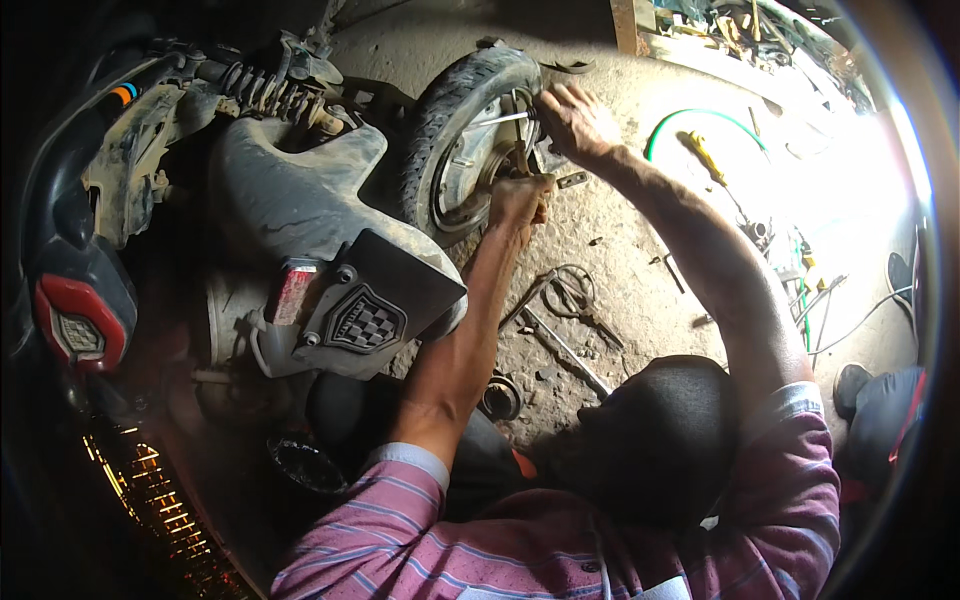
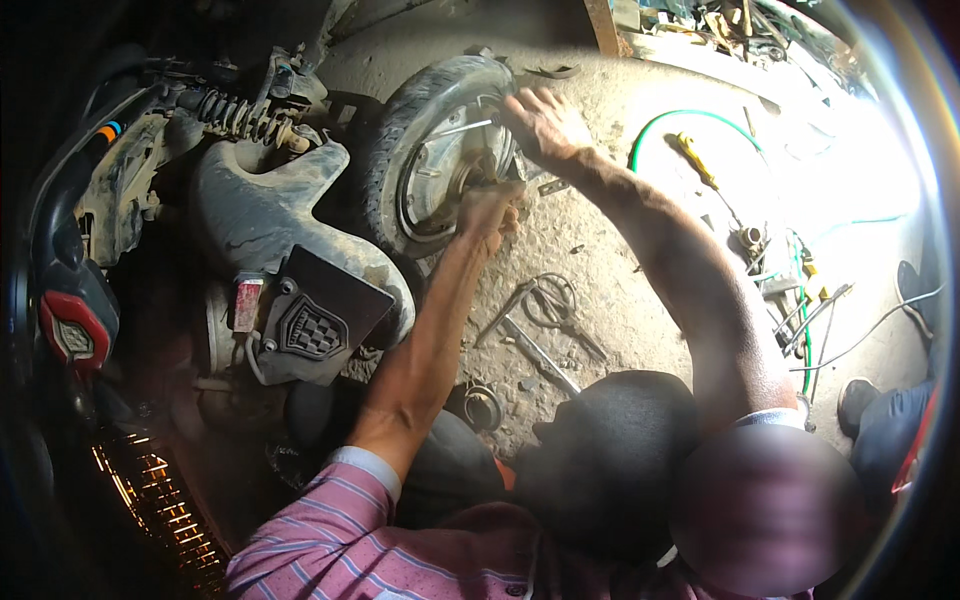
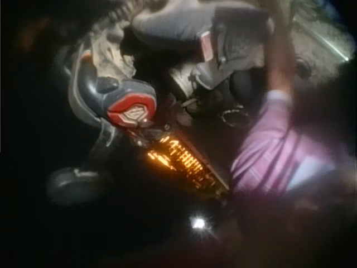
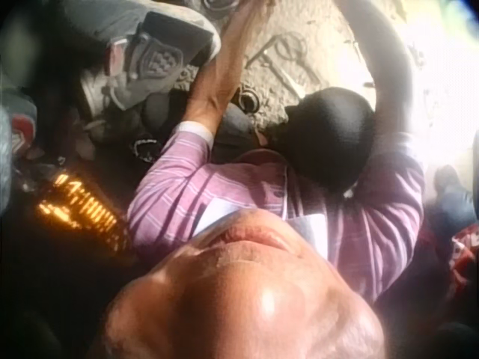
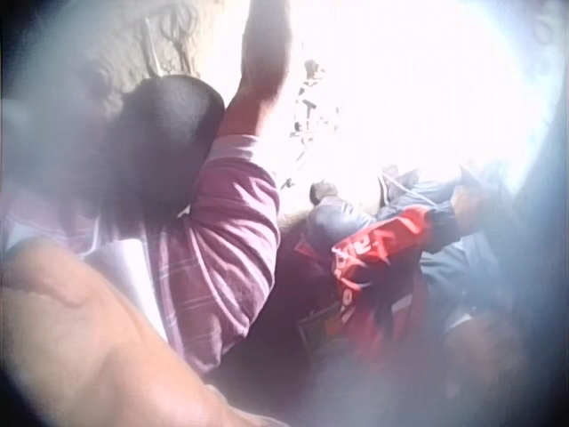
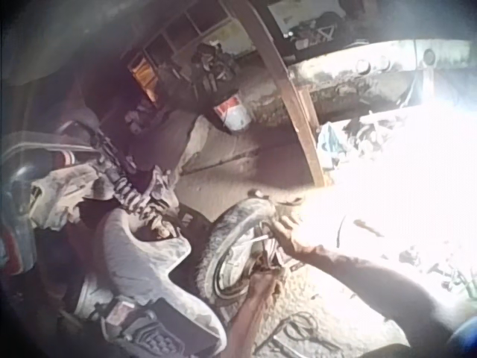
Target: The person sits on the floor and uses a screwdriver and wrench to remove bolts from the rear wheel of a motorcycle. They manipulate the wheel hub and axle area, then reposition the wheel and continue adjusting components.
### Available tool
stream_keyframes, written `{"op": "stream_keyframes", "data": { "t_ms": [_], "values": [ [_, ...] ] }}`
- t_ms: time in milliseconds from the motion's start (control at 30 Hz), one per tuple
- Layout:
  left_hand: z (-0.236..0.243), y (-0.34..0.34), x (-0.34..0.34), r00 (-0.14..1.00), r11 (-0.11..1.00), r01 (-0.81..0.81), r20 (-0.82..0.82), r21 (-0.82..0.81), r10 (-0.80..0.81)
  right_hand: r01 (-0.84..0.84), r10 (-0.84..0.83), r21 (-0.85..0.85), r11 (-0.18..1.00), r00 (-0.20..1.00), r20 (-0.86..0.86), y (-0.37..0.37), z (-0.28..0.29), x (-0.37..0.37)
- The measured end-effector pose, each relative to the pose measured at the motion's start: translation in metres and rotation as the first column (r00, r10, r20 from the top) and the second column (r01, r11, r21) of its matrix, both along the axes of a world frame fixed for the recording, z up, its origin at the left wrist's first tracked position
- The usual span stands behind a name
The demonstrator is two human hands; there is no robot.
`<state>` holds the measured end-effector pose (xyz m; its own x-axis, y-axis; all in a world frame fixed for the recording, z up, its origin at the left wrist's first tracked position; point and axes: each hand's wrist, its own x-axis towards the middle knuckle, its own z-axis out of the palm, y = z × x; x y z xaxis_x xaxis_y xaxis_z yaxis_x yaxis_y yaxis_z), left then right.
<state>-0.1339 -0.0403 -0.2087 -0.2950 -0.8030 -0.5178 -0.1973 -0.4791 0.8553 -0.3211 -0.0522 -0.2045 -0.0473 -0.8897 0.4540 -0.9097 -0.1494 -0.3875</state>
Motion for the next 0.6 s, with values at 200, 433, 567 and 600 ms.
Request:
{"op": "stream_keyframes", "data": {
  "t_ms": [200,433,567,600],
  "values": [
    [-0.001,-0.001,0.004,0.983,1.0,-0.003,0.181,-0.016,0.005,-0.386,0.281,0.726,0.569,0.921,0.27,0.056,0.034,-0.034],
    [0.01,0.003,0.008,0.984,0.992,0.106,0.137,0.064,-0.114,-0.51,0.116,0.349,0.787,0.677,0.727,0.076,0.013,-0.016],
    [0.026,0.01,0.05,0.95,0.954,0.299,0.105,-0.029,-0.295,-0.33,0.03,0.308,0.892,0.724,0.689,0.075,0.0,0.027],
    [0.029,0.013,0.063,0.938,0.939,0.335,0.121,-0.075,-0.324,-0.323,-0.046,0.32,0.891,0.636,0.77,0.075,0.0,0.036]
  ]
}}
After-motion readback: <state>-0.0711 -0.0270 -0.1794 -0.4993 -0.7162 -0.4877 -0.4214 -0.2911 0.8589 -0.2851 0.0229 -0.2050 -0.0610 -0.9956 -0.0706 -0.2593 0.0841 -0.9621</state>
